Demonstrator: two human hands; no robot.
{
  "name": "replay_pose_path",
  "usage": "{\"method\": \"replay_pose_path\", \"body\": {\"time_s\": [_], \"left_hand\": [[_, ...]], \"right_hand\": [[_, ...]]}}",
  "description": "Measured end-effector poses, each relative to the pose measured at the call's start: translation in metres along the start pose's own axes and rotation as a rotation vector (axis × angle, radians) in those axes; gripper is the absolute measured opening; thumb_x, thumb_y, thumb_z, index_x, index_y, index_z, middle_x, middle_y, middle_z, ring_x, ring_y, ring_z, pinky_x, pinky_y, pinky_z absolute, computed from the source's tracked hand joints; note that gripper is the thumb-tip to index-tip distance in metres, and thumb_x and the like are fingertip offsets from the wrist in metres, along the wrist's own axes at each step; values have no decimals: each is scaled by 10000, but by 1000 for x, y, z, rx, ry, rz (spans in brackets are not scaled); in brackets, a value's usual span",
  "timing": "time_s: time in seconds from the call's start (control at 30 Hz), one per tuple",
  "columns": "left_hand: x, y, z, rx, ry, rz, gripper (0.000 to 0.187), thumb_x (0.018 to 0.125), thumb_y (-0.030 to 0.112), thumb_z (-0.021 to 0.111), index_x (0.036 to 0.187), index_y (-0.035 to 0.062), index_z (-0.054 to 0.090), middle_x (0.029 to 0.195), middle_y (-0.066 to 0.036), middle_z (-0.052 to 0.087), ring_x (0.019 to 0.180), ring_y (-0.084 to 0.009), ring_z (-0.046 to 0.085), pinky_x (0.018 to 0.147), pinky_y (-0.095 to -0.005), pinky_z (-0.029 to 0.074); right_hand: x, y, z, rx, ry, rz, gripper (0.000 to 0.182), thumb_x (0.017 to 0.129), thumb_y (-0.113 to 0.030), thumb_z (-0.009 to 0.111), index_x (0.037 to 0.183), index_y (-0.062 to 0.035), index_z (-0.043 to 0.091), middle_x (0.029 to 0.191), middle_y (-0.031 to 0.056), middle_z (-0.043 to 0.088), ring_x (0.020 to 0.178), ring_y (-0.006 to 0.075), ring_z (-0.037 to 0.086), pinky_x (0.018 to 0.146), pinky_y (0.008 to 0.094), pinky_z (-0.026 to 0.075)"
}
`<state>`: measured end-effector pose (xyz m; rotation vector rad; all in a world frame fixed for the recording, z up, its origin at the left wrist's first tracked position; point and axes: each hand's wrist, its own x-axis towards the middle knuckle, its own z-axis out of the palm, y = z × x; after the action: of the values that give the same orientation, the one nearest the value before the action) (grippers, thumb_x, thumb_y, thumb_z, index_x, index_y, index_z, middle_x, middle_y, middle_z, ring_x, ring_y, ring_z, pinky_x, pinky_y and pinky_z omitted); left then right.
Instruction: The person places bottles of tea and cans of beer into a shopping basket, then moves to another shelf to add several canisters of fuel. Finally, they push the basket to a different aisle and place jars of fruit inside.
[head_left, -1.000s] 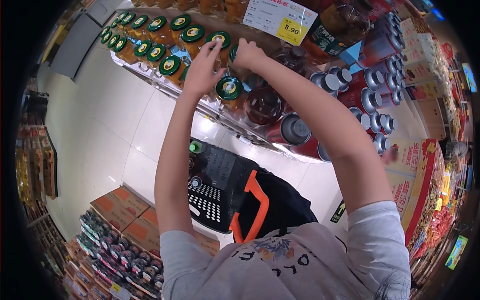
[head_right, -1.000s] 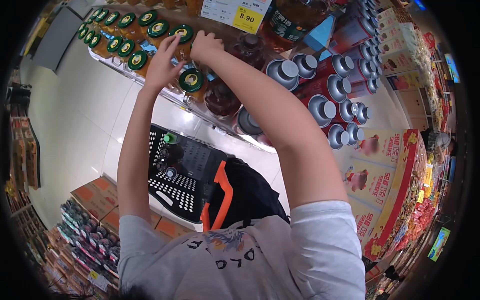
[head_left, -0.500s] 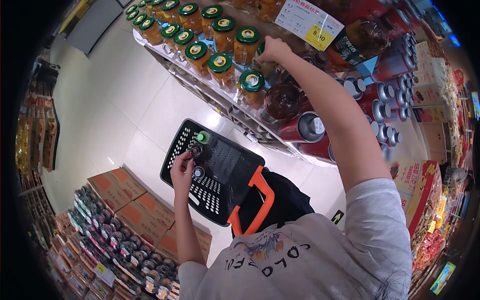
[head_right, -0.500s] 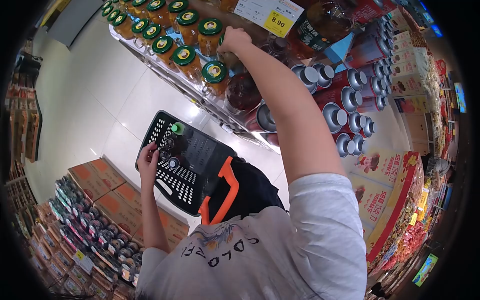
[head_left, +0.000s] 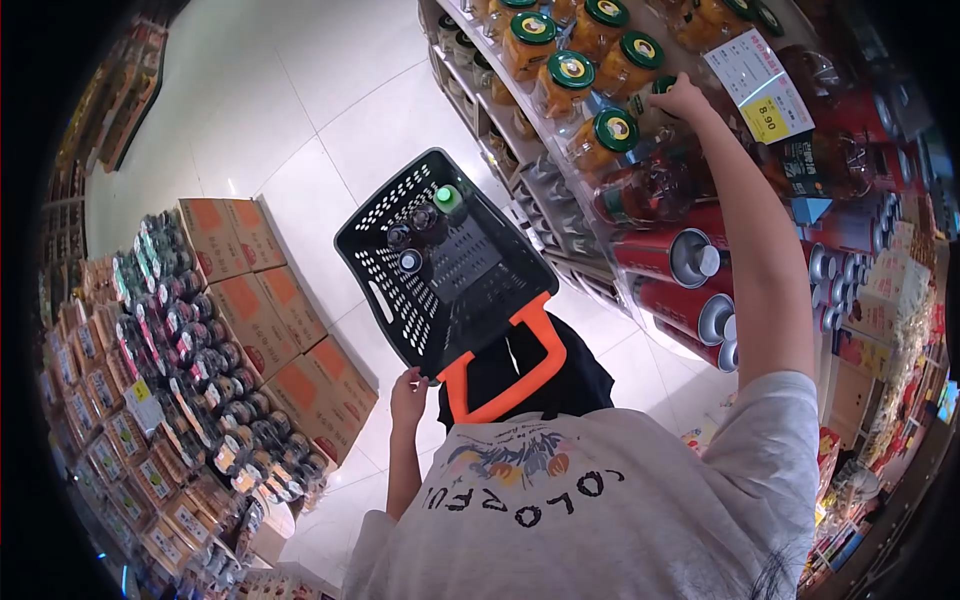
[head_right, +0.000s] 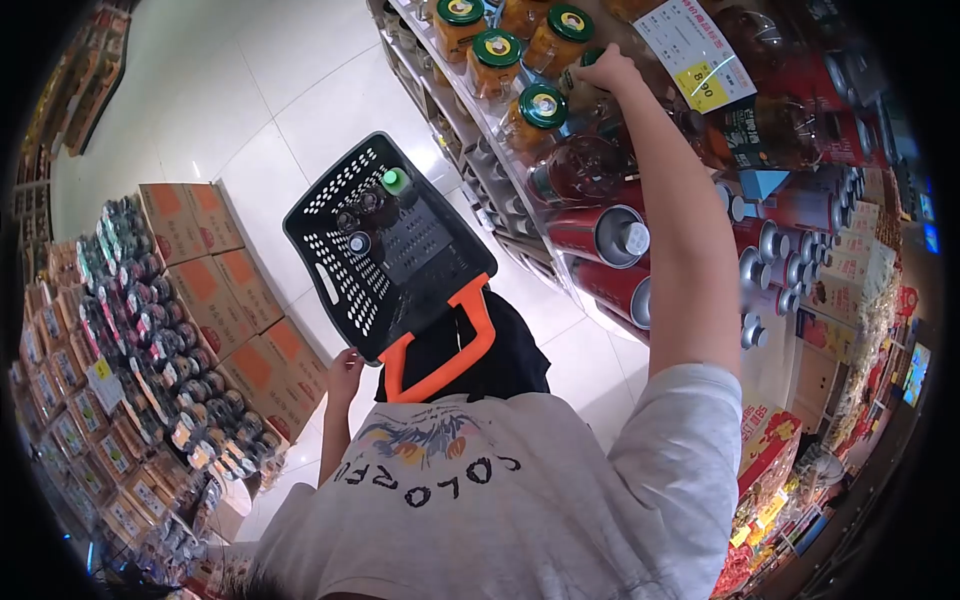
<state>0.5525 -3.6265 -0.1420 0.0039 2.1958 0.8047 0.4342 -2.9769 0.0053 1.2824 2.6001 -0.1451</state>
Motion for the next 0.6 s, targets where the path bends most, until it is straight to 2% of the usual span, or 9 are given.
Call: {"method": "replay_pose_path", "body": {"time_s": [0.07, 0.17, 0.23, 0.27, 0.3, 0.33, 0.43, 0.5, 0.6], "left_hand": [[-13, 12, 14, -70, 13, 6, 321, 794, 202, 589, 1048, 6, 576, 858, -118, 601, 767, -223, 574, 701, -313, 461], [-28, 54, 27, -60, 27, 277, 300, 798, 231, 586, 999, 9, 585, 843, -123, 599, 789, -267, 570, 722, -345, 452], [-45, 105, 23, -47, -131, 350, 281, 811, 254, 566, 971, 25, 590, 847, -127, 600, 810, -282, 572, 726, -361, 448], [-50, 121, 23, -27, -251, 335, 278, 820, 270, 552, 962, 34, 591, 850, -129, 601, 817, -282, 574, 723, -365, 448], [-52, 129, 23, -3, -373, 318, 278, 830, 286, 537, 952, 43, 593, 853, -132, 602, 824, -282, 577, 721, -369, 447], [-52, 129, 25, -2, -408, 311, 291, 836, 309, 520, 948, 51, 595, 858, -136, 604, 830, -275, 580, 717, -369, 448], [-51, 131, 29, 66, -478, 297, 373, 849, 413, 461, 921, 75, 602, 878, -139, 614, 841, -250, 597, 692, -365, 458], [-57, 145, 14, 208, -423, 223, 403, 830, 453, 479, 910, 77, 602, 866, -127, 619, 819, -252, 601, 684, -365, 461], [-71, 142, 16, 320, -279, 226, 492, 761, 550, 530, 841, 70, 607, 802, -110, 619, 750, -261, 605, 656, -371, 463]], "right_hand": [[0, -1, 4, -67, 35, -30, 899, 586, -536, 703, 1213, 26, 388, 1147, 231, 515, 1065, 327, 517, 885, 366, 435], [-53, -38, -43, -57, 10, -127, 683, 717, -453, 630, 1166, 31, 453, 1096, 236, 550, 1063, 330, 519, 890, 387, 411], [-165, -77, -82, 254, 177, -327, 445, 830, -323, 545, 1131, 3, 501, 1026, 181, 594, 1007, 276, 558, 838, 347, 433], [-210, -87, -78, 507, 129, -465, 322, 865, -197, 511, 1138, -27, 510, 981, 125, 606, 937, 206, 574, 800, 300, 435], [-256, -102, -70, 636, -24, -475, 287, 865, -146, 511, 1123, -21, 521, 959, 104, 599, 880, 159, 565, 783, 266, 432], [-283, -102, -37, 654, -150, -577, 293, 843, -218, 530, 1091, -62, 545, 1037, 151, 586, 972, 296, 559, 830, 345, 434], [-323, -81, 98, 578, -402, -823, 233, 818, -218, 555, 963, -41, 597, 973, 142, 591, 908, 323, 544, 806, 382, 429], [-343, -73, 151, 612, -580, -873, 220, 832, -235, 535, 879, -34, 612, 868, 127, 605, 844, 300, 556, 757, 380, 440], [-352, -80, 148, 306, -918, -712, 388, 850, -370, 479, 740, -30, 631, 664, 128, 591, 669, 282, 576, 632, 375, 435]]}}
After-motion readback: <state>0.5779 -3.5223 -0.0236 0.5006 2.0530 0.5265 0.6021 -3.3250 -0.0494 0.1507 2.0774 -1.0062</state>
